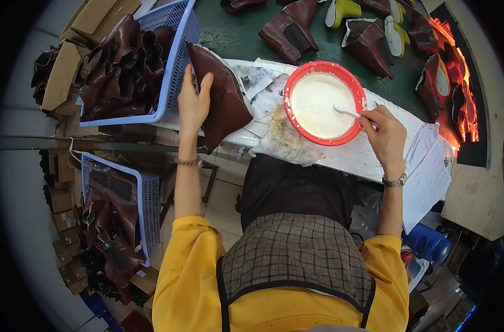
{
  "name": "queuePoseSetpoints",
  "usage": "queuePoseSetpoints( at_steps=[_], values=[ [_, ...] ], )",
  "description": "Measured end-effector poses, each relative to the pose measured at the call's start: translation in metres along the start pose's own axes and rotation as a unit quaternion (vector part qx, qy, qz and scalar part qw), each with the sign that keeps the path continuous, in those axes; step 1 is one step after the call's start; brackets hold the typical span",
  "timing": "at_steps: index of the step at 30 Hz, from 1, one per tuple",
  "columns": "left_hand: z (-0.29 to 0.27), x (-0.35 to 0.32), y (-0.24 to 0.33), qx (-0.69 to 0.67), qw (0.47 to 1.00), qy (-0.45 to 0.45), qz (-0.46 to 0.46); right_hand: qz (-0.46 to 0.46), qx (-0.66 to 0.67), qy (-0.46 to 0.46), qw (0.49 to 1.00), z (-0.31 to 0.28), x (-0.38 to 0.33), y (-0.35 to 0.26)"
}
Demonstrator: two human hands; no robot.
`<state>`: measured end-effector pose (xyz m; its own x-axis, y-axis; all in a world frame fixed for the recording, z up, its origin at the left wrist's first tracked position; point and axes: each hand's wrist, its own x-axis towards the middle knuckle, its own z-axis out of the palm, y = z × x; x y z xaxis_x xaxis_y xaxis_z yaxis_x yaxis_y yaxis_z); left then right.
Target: Applying glue to the edges of brown leather shoe uppers using a toothbrush.
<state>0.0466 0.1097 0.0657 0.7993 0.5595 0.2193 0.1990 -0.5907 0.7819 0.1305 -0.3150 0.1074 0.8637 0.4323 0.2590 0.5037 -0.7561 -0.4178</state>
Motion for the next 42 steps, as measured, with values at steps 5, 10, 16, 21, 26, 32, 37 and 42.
queuePoseSetpoints(
  at_steps=[5, 10, 16, 21, 26, 32, 37, 42],
  values=[
    [0.040, 0.030, 0.009, 0.052, 0.995, 0.026, -0.084, -0.033, -0.069, -0.026, 0.997, -0.003, 0.004, -0.008],
    [0.039, 0.019, 0.040, 0.183, 0.981, 0.028, -0.057, 0.023, 0.028, 0.050, 0.998, -0.010, -0.008, -0.011],
    [-0.027, 0.003, 0.080, -0.080, 0.978, -0.186, -0.051, 0.099, 0.089, 0.008, 0.991, -0.011, -0.022, 0.024],
    [-0.028, -0.024, 0.126, -0.121, 0.896, -0.425, -0.035, -0.090, 0.264, 0.096, 0.955, -0.017, 0.012, -0.017],
    [-0.024, -0.030, 0.152, -0.130, 0.868, -0.471, -0.090, -0.186, 0.176, 0.106, 0.961, -0.013, 0.033, -0.032],
    [-0.025, -0.037, 0.145, -0.215, 0.925, -0.305, -0.070, -0.154, 0.189, 0.136, 0.960, -0.001, 0.017, -0.036],
    [-0.020, -0.036, 0.137, -0.246, 0.942, -0.221, -0.053, -0.130, 0.239, 0.097, 0.957, 0.004, 0.006, -0.044],
    [-0.009, -0.014, 0.120, -0.179, 0.972, -0.155, 0.013, 0.019, 0.219, 0.095, 0.971, 0.003, 0.011, -0.020]
  ],
)
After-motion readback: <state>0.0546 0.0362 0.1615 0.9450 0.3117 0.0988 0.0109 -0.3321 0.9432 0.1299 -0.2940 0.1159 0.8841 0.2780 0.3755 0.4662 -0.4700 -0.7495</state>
